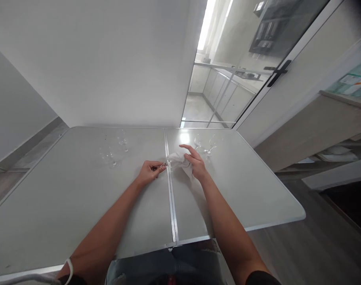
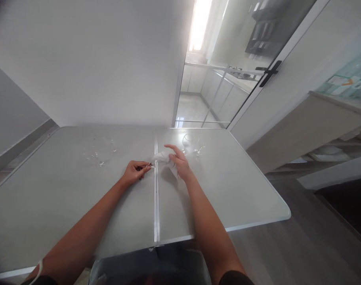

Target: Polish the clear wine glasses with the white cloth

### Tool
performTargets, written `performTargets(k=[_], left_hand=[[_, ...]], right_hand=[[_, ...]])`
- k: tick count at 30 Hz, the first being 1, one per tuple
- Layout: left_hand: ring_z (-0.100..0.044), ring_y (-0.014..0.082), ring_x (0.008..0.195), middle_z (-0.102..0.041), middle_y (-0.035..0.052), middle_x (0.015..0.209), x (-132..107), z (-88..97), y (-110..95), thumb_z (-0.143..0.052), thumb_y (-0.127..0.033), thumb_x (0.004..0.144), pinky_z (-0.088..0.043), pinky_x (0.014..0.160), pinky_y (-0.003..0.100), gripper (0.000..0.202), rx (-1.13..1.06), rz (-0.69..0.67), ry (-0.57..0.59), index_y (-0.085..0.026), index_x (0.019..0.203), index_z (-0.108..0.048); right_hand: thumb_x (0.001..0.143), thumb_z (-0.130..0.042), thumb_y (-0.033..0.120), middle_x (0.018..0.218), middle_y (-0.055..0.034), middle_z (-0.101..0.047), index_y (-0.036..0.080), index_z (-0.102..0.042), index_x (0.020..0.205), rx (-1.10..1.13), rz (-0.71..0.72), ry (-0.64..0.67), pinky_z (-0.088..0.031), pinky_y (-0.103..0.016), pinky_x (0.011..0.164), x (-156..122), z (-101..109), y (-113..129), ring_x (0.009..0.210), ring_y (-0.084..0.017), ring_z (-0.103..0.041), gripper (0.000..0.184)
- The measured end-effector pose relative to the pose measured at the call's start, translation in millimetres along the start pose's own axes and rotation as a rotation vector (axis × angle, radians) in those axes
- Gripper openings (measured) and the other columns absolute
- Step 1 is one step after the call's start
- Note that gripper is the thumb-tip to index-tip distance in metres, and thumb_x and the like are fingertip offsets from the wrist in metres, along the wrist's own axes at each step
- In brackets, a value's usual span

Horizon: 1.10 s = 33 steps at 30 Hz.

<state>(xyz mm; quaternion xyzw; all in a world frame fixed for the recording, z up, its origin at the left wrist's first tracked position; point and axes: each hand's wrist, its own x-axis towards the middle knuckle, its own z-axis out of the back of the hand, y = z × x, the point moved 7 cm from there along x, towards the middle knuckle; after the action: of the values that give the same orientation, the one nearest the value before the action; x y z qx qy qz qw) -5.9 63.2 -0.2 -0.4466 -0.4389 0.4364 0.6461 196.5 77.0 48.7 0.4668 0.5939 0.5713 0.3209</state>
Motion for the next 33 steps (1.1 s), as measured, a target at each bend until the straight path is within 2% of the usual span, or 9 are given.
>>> performTargets(k=[4,8,12,15,19,22,25,30,33], left_hand=[[-0.043,0.0062,0.041,-0.052,-0.0024,0.048,0.1,1.7,0.4,-0.074,-0.053,0.082,-0.035,0.043,0.019,0.047,-0.009,0.000,-0.009,-0.008,0.094,-0.080],[-0.043,0.0060,0.042,-0.058,0.0002,0.052,0.8,1.5,2.1,-0.078,-0.052,0.078,-0.034,0.042,0.019,0.047,-0.016,0.022,0.012,-0.008,0.092,-0.081],[-0.041,0.0056,0.042,-0.062,0.0016,0.057,1.4,-0.7,3.1,-0.077,-0.052,0.079,-0.033,0.042,0.019,0.045,-0.001,0.043,0.036,-0.009,0.092,-0.081],[-0.041,0.0060,0.041,-0.052,-0.0024,0.049,1.4,-1.9,3.8,-0.075,-0.053,0.081,-0.033,0.043,0.019,0.046,0.005,0.058,0.045,-0.009,0.093,-0.080],[-0.042,0.0060,0.041,-0.050,-0.0035,0.049,1.5,-2.2,3.5,-0.074,-0.053,0.081,-0.034,0.044,0.019,0.046,0.002,0.059,0.054,-0.009,0.091,-0.079],[-0.044,0.0061,0.043,-0.056,-0.0013,0.055,2.0,-2.3,4.2,-0.077,-0.053,0.079,-0.035,0.044,0.019,0.045,-0.003,0.059,0.064,-0.010,0.089,-0.079],[-0.043,0.0065,0.042,-0.055,-0.0016,0.052,3.1,1.5,5.8,-0.077,-0.054,0.079,-0.033,0.043,0.020,0.045,-0.042,0.060,0.030,-0.009,0.089,-0.078],[-0.045,0.0075,0.044,-0.050,-0.0025,0.048,3.2,14.9,3.0,-0.073,-0.055,0.083,-0.036,0.047,0.020,0.045,-0.140,-0.009,-0.121,-0.010,0.085,-0.076],[-0.045,0.0077,0.044,-0.052,-0.0020,0.048,2.7,7.0,0.9,-0.074,-0.053,0.083,-0.038,0.049,0.021,0.044,-0.167,-0.027,-0.021,-0.009,0.088,-0.076]], right_hand=[[0.093,-0.054,0.045,0.084,-0.0002,-0.065,0.024,-0.050,0.143,-0.036,0.038,0.102,-0.044,-0.027,0.068,-4.5,-13.8,7.1,0.071,-0.017,-0.057,0.054],[0.097,-0.050,0.052,0.099,-0.0035,-0.067,0.023,-0.061,0.132,-0.286,0.170,0.170,-0.045,-0.032,0.082,-6.5,-15.0,14.2,0.087,-0.021,-0.059,0.047],[0.099,-0.047,0.056,0.084,-0.0021,-0.063,0.022,-0.065,0.122,-0.500,0.209,0.078,-0.045,-0.033,0.082,-1.5,-3.2,9.3,0.080,-0.020,-0.056,0.045],[0.100,-0.045,0.055,0.095,-0.0036,-0.065,0.023,-0.062,0.129,-0.422,0.176,-0.010,-0.045,-0.032,0.083,0.3,-0.4,8.0,0.086,-0.020,-0.057,0.046],[0.098,-0.049,0.053,0.091,-0.0024,-0.066,0.022,-0.053,0.140,-0.182,0.036,0.108,-0.046,-0.030,0.076,-3.5,-13.7,5.0,0.080,-0.019,-0.058,0.052],[0.093,-0.059,0.052,0.082,-0.0011,-0.067,0.020,-0.059,0.133,-0.106,0.003,0.158,-0.046,-0.028,0.071,-5.7,-14.8,4.9,0.074,-0.018,-0.059,0.052],[0.085,-0.071,0.050,0.080,-0.0006,-0.068,0.021,-0.061,0.129,-0.025,0.018,0.007,-0.047,-0.027,0.067,-0.1,1.8,-1.6,0.070,-0.017,-0.061,0.054],[0.088,-0.067,0.050,0.100,-0.0055,-0.072,0.022,-0.066,0.113,0.324,0.045,-0.485,-0.055,-0.031,0.075,7.9,30.8,-35.3,0.085,-0.019,-0.066,0.037],[0.090,-0.061,0.053,0.103,-0.0085,-0.074,0.022,-0.067,0.106,0.483,-0.071,-0.424,-0.058,-0.039,0.078,12.4,7.8,-56.5,0.092,-0.024,-0.069,0.035]])
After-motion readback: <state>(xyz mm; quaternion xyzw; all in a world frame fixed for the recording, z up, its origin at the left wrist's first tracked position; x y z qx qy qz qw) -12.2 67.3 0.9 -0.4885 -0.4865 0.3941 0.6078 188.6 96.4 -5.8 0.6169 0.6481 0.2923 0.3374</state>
